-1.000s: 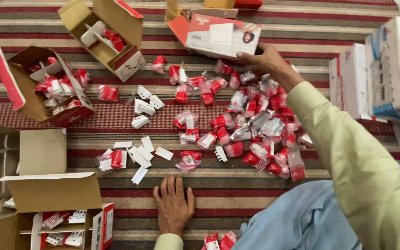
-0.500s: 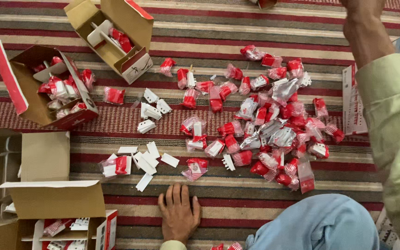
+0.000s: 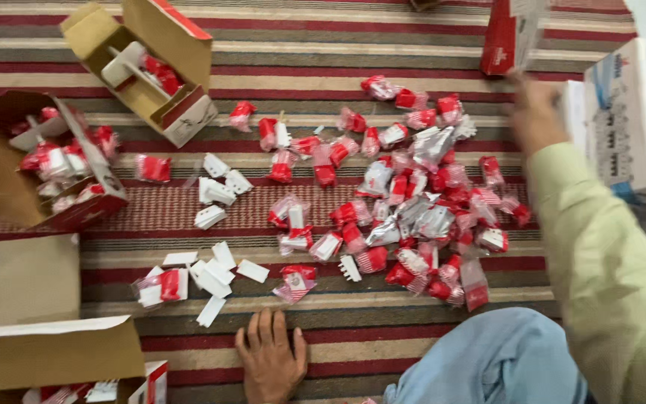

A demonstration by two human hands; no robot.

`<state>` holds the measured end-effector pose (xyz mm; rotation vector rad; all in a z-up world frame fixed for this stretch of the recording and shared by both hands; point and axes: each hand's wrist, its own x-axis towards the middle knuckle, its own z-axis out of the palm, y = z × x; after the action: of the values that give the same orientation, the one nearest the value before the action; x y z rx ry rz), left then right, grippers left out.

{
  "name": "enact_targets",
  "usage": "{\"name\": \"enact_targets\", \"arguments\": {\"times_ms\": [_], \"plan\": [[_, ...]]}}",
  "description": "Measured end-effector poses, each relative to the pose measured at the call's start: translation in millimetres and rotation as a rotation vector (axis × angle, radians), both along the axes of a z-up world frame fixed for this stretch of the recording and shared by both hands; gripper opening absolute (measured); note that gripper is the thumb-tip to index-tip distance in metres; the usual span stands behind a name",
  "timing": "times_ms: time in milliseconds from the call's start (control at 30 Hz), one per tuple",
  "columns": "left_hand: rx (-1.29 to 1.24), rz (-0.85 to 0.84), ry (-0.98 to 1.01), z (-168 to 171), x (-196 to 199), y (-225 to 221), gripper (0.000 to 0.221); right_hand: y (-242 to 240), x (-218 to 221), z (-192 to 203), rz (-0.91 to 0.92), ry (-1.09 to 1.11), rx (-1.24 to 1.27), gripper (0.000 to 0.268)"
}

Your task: The person picks up small electrical switches from a pile on the floor and places them into cardboard boxes, closing the flaps after each box is filled.

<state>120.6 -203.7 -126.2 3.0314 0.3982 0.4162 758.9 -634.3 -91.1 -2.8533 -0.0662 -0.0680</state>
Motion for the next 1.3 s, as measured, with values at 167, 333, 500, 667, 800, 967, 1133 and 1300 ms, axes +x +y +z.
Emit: {"name": "enact_targets", "arguments": {"times_ms": [167,333,500,667,800,967,1133,1300], "plan": [[0.01,0.01,-0.009,2.4,-1.6,0.2,0.053,112.1,-86.2,7.3,-0.034,0.061,0.418,0.077],[0.001,0.013,-0.004,2.7,-0.6,-0.2,0.053,155.3,-145.0,62.4,0.283,0.328,0.086,0.076],[-0.031,0.015,0.036,1.4,-2.4,-0.3,0.055,178.8,-134.6,100.8,0.392,0.482,0.196,0.079],[-0.022,0.008,0.032,3.4,-1.6,-0.8,0.055,221.9,-107.5,88.1,0.512,0.324,0.217,0.113],[-0.047,0.025,0.036,1.0,-1.3,-0.3,0.054,235.9,-112.3,67.9,0.423,0.259,-0.033,0.077],[-0.111,-0.018,-0.005,-0.6,-1.1,2.2,0.052,273.2,-146.6,140.0,0.36,0.563,-0.148,0.061],[-0.106,-0.015,-0.001,-4.4,-1.5,-0.5,0.052,321.1,-148.2,101.7,0.453,0.4,-0.009,0.067],[-0.142,-0.015,0.008,-0.6,-2.1,0.9,0.051,357.4,-185.9,60.4,0.688,0.051,-0.395,0.074]]}}
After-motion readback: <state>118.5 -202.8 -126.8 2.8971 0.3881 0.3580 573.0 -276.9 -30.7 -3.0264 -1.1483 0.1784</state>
